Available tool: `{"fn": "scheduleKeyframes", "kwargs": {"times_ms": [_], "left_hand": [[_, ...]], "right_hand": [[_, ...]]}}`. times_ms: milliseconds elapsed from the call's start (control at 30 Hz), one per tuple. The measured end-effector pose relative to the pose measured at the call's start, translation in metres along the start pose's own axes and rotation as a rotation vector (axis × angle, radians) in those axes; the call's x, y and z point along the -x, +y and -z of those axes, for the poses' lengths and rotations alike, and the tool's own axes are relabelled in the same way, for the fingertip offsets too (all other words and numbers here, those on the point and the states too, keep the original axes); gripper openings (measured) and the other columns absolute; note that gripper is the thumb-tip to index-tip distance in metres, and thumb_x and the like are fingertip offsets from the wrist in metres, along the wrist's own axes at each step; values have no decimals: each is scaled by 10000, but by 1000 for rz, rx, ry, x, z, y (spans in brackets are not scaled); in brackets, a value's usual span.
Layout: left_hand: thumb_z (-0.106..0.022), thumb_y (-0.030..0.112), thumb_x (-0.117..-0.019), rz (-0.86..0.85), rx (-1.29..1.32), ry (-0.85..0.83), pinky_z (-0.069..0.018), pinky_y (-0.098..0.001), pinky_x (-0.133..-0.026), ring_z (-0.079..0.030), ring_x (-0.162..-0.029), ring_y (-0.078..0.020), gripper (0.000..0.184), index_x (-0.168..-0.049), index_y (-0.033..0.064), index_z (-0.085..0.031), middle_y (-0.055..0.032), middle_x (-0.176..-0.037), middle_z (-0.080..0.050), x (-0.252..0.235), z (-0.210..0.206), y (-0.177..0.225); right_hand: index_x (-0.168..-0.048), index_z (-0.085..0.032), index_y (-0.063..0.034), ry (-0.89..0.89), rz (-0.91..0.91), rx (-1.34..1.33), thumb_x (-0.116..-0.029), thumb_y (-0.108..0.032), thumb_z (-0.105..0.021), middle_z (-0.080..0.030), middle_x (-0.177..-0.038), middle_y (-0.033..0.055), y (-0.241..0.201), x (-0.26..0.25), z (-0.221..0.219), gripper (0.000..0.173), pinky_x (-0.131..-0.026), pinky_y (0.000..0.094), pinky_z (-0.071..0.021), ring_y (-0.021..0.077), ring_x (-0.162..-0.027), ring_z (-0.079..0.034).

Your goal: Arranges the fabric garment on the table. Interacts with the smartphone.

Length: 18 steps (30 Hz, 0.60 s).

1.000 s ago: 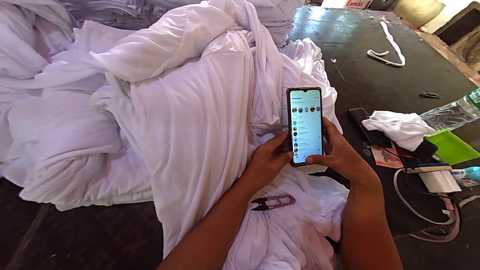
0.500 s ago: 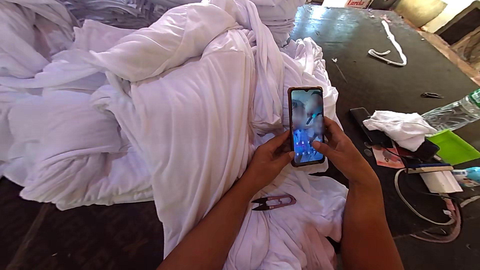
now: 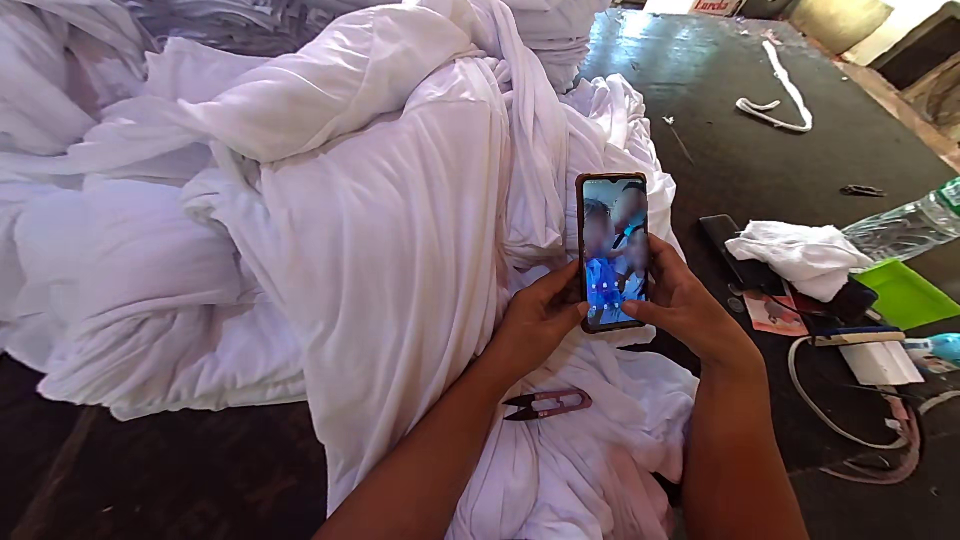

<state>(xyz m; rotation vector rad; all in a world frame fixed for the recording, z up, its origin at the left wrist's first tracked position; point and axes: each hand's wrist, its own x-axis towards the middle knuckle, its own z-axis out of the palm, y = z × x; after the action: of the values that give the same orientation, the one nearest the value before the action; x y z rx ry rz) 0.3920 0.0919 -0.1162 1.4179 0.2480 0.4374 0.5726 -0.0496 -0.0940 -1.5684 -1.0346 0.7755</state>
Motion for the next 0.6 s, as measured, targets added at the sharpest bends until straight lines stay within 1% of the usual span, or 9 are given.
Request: {"fn": "scheduleKeyframes", "kwargs": {"times_ms": [33,100,200,300,367,467,533,600], "left_hand": [[-583,2,-985,-3,1,1,-535,-234,-971,-670,-1074,-89,530,-1496,-29,-447,-140,-1290,-650,0,0,0],[-586,0,-983,-7,4,5,-535,-232,-971,-670,-1074,-88,527,-1492,-32,-451,-140,-1289,-652,0,0,0],[-586,-2,-986,-2,4,4,-535,-232,-973,-671,-1076,-91,527,-1495,-27,-451,-139,-1289,-653,0,0,0],[-584,-3,-986,2,4,5,-536,-233,-971,-671,-1074,-91,527,-1495,-26,-451,-136,-1286,-654,1,0,1],[-584,-3,-986,2,7,3,-536,-236,-973,-671,-1080,-95,531,-1498,-28,-445,-140,-1291,-652,0,0,0],[-586,-1,-986,-4,8,4,-534,-229,-967,-670,-1068,-86,532,-1498,-31,-443,-141,-1283,-653,0,0,0],[-586,4,-989,-7,9,2,-536,-232,-969,-670,-1069,-89,529,-1498,-26,-446,-139,-1285,-652,0,0,-1],[-586,6,-990,-12,6,2,-536,-237,-972,-671,-1070,-93,528,-1498,-23,-449,-137,-1292,-651,0,0,-2]], "right_hand": [[-1570,-243,-126,3,-7,0,-773,-185,-824,-543,-1393,47,0,0,0,987,-979,276,-564,111,-1202,-624],[-1568,-242,-122,5,-1,7,-766,-190,-840,-539,-1389,47,1,-1,-1,1003,-984,279,-562,111,-1209,-617],[-1569,-247,-119,9,12,10,-783,-184,-828,-543,-1388,53,1,-1,-1,980,-988,277,-560,113,-1212,-616],[-1566,-249,-114,7,25,17,-812,-222,-809,-544,-1387,43,1,-1,-1,945,-988,265,-556,96,-1209,-615],[-1557,-266,-100,14,33,24,-863,-227,-756,-549,-1378,35,1,-1,-1,858,-988,253,-550,80,-1204,-611],[-1556,-294,-84,31,32,55,-959,-174,-605,-552,-1381,27,0,1,1,680,-1003,235,-522,50,-1213,-591],[-1571,-304,-78,26,41,45,-1010,-180,-536,-562,-1406,27,3,1,5,616,-1033,247,-508,52,-1231,-588],[-1575,-315,-79,20,45,23,-1029,-184,-504,-568,-1411,33,7,0,8,587,-1046,266,-504,66,-1236,-592]]}}
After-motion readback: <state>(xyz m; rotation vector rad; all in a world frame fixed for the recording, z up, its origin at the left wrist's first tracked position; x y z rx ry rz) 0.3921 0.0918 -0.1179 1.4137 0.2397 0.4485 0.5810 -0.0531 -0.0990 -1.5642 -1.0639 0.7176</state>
